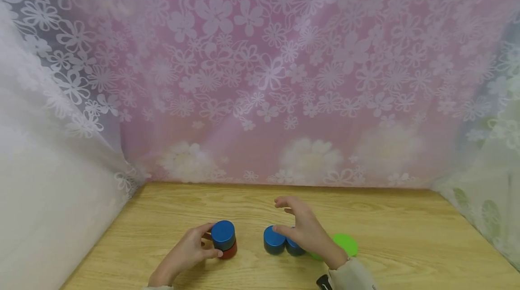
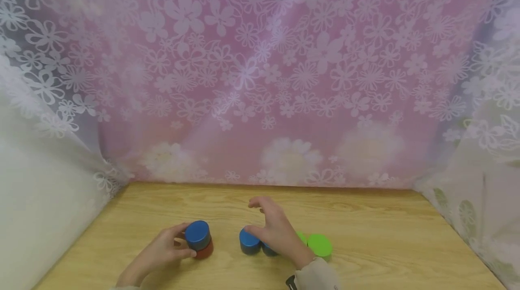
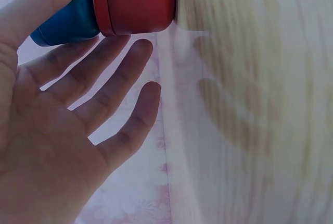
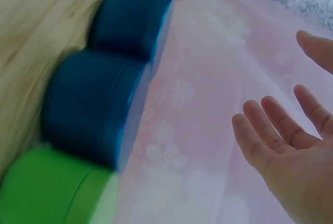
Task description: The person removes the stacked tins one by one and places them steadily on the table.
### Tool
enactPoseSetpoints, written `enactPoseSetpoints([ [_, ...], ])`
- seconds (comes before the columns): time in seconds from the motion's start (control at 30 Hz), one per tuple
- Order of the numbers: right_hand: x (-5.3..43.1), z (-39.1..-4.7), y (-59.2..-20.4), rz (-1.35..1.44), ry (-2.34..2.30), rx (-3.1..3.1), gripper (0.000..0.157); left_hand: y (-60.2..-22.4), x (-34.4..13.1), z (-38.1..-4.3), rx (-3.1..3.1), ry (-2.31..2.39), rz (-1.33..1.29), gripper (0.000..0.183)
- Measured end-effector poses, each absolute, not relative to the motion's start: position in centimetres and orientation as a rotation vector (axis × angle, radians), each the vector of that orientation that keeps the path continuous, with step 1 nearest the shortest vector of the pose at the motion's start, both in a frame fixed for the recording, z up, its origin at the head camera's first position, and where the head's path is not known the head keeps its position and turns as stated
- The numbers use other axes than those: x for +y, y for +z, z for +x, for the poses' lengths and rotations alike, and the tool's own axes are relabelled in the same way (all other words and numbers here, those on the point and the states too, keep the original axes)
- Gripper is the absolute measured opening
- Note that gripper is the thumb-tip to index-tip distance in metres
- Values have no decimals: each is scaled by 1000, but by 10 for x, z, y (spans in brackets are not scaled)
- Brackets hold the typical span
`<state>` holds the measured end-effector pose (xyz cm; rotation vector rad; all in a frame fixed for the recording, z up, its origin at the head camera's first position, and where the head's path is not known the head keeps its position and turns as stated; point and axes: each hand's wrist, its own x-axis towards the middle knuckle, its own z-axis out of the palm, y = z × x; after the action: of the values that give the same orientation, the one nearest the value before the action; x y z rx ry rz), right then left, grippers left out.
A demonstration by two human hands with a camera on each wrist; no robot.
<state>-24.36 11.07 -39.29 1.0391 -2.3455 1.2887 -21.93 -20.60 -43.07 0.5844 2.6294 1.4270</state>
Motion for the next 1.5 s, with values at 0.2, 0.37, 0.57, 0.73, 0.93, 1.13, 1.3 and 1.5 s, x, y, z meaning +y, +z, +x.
enactPoseSetpoints([
  [0.2,93,-245,-391,1082,1369,-2372,39,-435,-208,-220,2611,1427,566,61],
  [0.37,81,-244,-392,1102,1402,-2387,38,-435,-210,-222,2605,1430,571,58],
  [0.57,66,-245,-398,1102,1423,-2414,38,-435,-208,-223,2607,1429,559,59],
  [0.73,56,-245,-399,1112,1469,-2444,36,-436,-208,-225,2599,1426,558,56],
  [0.93,46,-242,-401,1107,1506,-2476,37,-437,-209,-225,2582,1411,555,51],
  [1.13,36,-241,-405,1097,1515,-2499,40,-438,-208,-222,2601,1382,565,44],
  [1.3,28,-241,-406,1102,1510,-2510,42,-438,-209,-225,2611,1358,582,44],
  [1.5,18,-241,-409,1090,1495,-2551,44,-439,-210,-224,2609,1343,593,41],
])
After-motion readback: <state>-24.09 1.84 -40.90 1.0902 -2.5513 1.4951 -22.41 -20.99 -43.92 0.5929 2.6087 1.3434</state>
